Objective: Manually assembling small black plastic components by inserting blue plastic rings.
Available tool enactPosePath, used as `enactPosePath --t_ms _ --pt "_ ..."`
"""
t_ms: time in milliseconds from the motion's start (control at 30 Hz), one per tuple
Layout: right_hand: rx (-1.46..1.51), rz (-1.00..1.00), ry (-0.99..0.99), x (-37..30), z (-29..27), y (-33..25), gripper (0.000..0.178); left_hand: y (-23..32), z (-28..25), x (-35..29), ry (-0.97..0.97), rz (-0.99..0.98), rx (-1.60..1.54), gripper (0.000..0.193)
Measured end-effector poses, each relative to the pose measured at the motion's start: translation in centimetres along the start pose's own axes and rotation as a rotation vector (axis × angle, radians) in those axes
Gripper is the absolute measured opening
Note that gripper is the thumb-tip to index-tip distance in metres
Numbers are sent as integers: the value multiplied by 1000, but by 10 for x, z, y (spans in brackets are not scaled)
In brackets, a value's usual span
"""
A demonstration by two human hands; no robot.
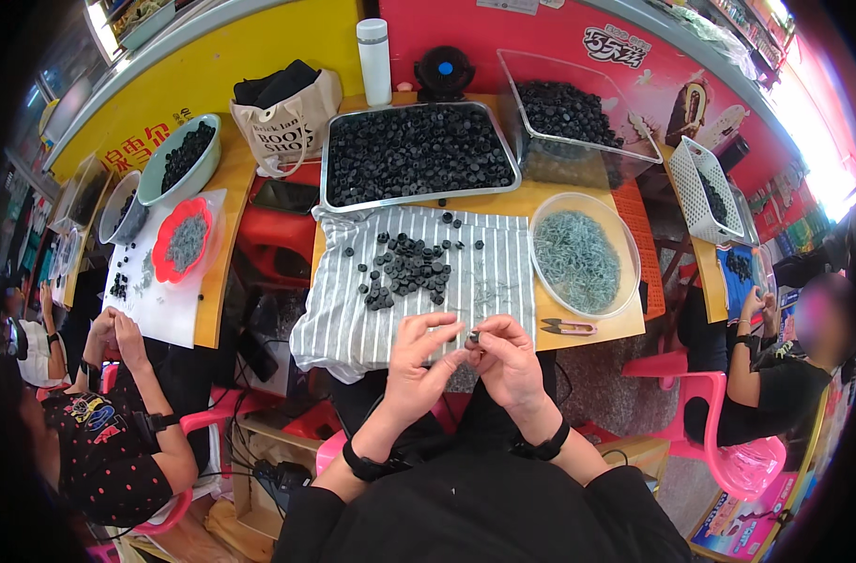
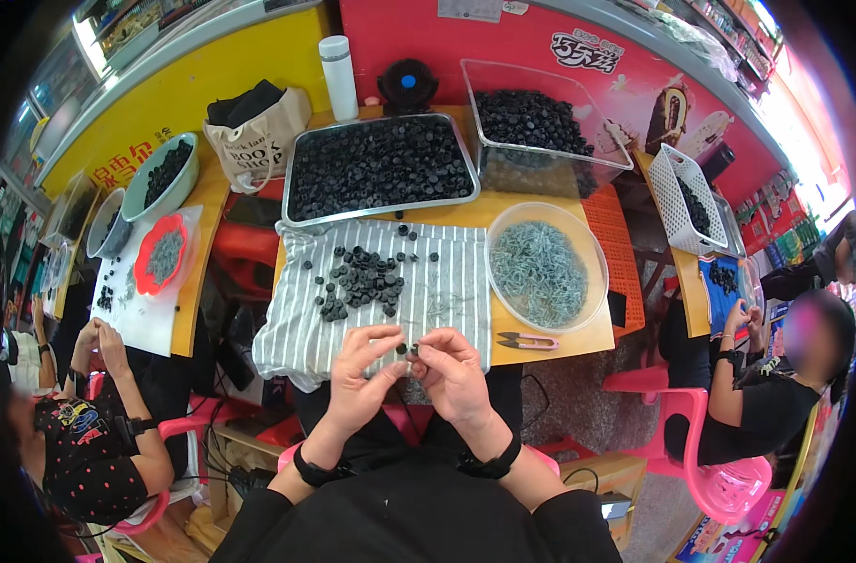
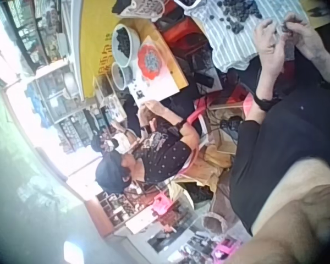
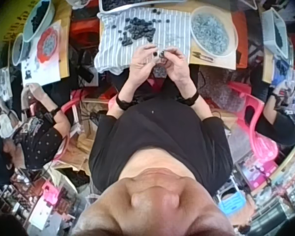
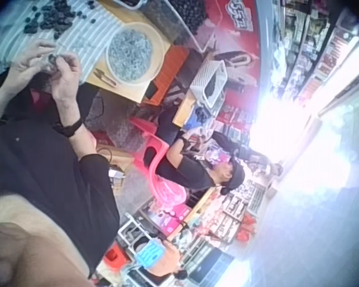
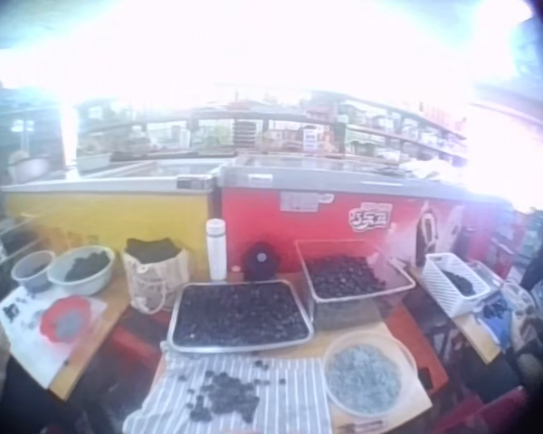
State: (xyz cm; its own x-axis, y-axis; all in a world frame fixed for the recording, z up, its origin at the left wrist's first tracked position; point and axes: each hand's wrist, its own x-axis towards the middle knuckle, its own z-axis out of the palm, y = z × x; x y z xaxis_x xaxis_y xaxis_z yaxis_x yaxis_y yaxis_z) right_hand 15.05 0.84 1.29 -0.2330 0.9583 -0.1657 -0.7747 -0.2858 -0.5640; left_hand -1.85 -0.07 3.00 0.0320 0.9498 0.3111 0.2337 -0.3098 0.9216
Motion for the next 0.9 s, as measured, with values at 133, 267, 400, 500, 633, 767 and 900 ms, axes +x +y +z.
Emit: enactPosePath --t_ms 133,267,400,500,633,767,900 --pt "-88 -24 142 0 -4 -6 11 -20 -18 -1 86 61 247 27" --pt "-208 -20 123 -4 -18 -12 12 -22 -14 0 53 146 475 23" --pt "-326 -77 167 -3 -21 -13 13 -20 -1 2 37 186 426 26" --pt "-399 -101 177 -5 -22 -9 14 -15 12 4 40 191 291 27" --pt "-348 -124 133 -4 -16 -1 13 -13 25 4 34 222 162 20" --pt "-338 -145 135 -4 -12 3 12 -10 27 2 59 243 151 22" --pt "-293 -127 180 -2 -9 0 14 -10 18 4 3 236 189 27"
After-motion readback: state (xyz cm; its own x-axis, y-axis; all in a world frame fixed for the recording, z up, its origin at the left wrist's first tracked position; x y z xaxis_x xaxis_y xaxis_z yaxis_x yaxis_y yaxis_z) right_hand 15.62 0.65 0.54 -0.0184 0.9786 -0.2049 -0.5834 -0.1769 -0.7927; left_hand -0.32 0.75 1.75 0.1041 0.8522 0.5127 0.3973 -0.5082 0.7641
